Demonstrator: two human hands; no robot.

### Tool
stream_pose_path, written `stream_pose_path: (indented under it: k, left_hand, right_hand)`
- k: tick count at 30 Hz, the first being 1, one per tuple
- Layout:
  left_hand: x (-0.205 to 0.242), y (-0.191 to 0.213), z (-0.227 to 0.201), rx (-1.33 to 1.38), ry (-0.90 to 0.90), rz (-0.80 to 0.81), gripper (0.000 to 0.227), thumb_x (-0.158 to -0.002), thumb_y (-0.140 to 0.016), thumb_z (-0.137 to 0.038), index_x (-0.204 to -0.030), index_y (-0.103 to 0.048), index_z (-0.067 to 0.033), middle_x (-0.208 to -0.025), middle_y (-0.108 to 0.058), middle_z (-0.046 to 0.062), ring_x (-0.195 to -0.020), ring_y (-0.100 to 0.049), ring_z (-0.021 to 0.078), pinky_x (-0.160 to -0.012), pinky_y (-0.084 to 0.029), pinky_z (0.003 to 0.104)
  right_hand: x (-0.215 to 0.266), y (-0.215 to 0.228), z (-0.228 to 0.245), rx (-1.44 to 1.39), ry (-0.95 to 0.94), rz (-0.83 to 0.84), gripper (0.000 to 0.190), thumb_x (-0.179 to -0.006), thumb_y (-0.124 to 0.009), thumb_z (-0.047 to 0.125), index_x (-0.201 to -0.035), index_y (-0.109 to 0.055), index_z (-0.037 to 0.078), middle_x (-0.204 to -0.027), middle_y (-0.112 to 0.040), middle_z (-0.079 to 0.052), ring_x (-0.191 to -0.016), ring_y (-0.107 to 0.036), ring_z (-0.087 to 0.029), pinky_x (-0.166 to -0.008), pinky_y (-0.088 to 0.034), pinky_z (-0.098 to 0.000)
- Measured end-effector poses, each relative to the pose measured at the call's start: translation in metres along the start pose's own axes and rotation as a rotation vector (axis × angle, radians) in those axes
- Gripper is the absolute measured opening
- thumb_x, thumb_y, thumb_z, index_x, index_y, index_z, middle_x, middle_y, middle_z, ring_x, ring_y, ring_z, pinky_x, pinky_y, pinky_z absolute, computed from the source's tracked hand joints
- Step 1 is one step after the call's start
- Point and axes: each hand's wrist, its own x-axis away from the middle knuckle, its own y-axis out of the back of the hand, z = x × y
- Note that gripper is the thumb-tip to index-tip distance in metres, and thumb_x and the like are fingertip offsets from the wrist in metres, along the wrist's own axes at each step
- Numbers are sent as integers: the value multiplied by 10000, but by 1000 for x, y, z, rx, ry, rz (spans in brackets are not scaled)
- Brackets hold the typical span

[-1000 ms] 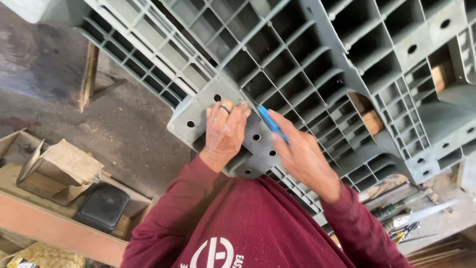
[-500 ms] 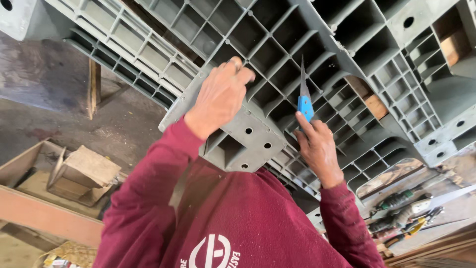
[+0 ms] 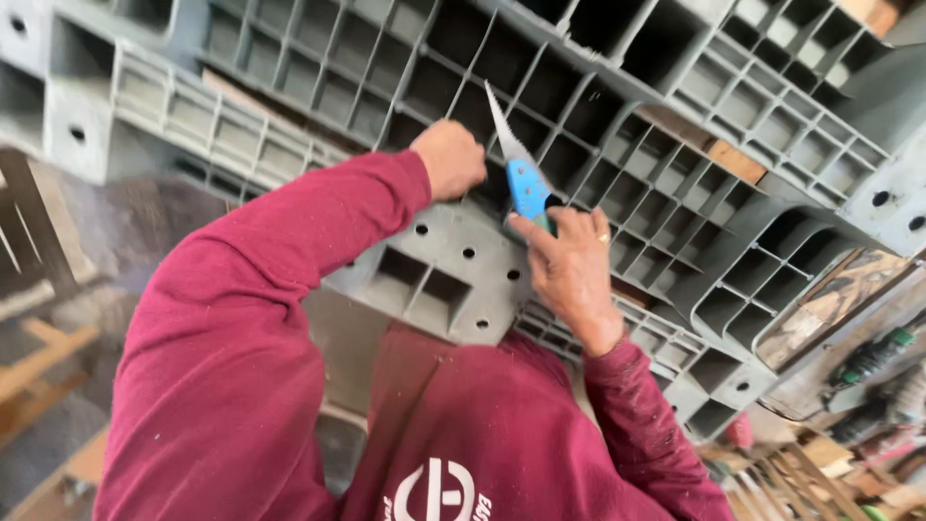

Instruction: The person uses a utility knife to trim and clean the edges of a large grey plastic pallet. They then use a hot air gun to apply heat to the plastic surface, smoothing the material and melting away excess plastic.

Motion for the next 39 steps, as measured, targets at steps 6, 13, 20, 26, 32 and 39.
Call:
stream_pose_path:
  k: [6, 13, 20, 26, 32, 39]
  left_hand:
    - [-8, -5, 16, -82, -307, 158, 157, -815, -641, -177, -800, -797, -162, -810, -753, 81, -809, -742, 309, -634, -580, 455]
    - [-12, -12, 23, -86, -433, 127, 163, -818, -634, -170, -763, -785, -143, -800, -751, 89, -779, -737, 324, -611, -571, 473]
    - [29, 49, 53, 186, -446, -126, 143, -790, -692, -194, -813, -697, -53, -859, -701, 150, -787, -697, 371, -644, -561, 460]
    - [163, 101, 80, 807, 32, -343, 247, -906, -729, -265, -897, -647, -32, -802, -681, 119, -717, -641, 300, -636, -484, 409]
    - [288, 67, 42, 991, 228, 223, 146, -740, -720, -204, -822, -743, -86, -769, -789, 64, -643, -707, 226, -606, -545, 355]
    - [318, 36, 9, 695, 292, 152, 295, -788, -783, -334, -1001, -772, -130, -880, -754, 133, -848, -719, 335, -749, -545, 450]
  right_hand:
    - [-10, -20, 18, -61, -206, -69, 448, -831, -691, 46, -1255, -713, 188, -1068, -616, -142, -1004, -604, -353, -886, -497, -466]
    - [-8, -29, 21, -11, -275, -112, 393, -838, -700, 83, -1202, -732, 226, -1058, -655, -108, -945, -643, -321, -777, -527, -434]
    - [-7, -29, 32, -87, -396, -189, 394, -929, -693, 129, -1323, -681, 130, -979, -666, -88, -901, -645, -324, -759, -521, -453]
    - [-11, -31, 33, -9, -475, -210, 400, -891, -753, 240, -1277, -709, 144, -897, -665, -89, -835, -655, -327, -720, -527, -451]
    - [-11, -36, 40, -14, -511, -211, 387, -915, -758, 265, -1282, -712, 150, -939, -678, -86, -831, -661, -323, -726, -533, -440]
    - [-8, -40, 40, -27, -495, -192, 406, -936, -736, 252, -1326, -703, 144, -1053, -715, -91, -894, -681, -324, -769, -548, -430]
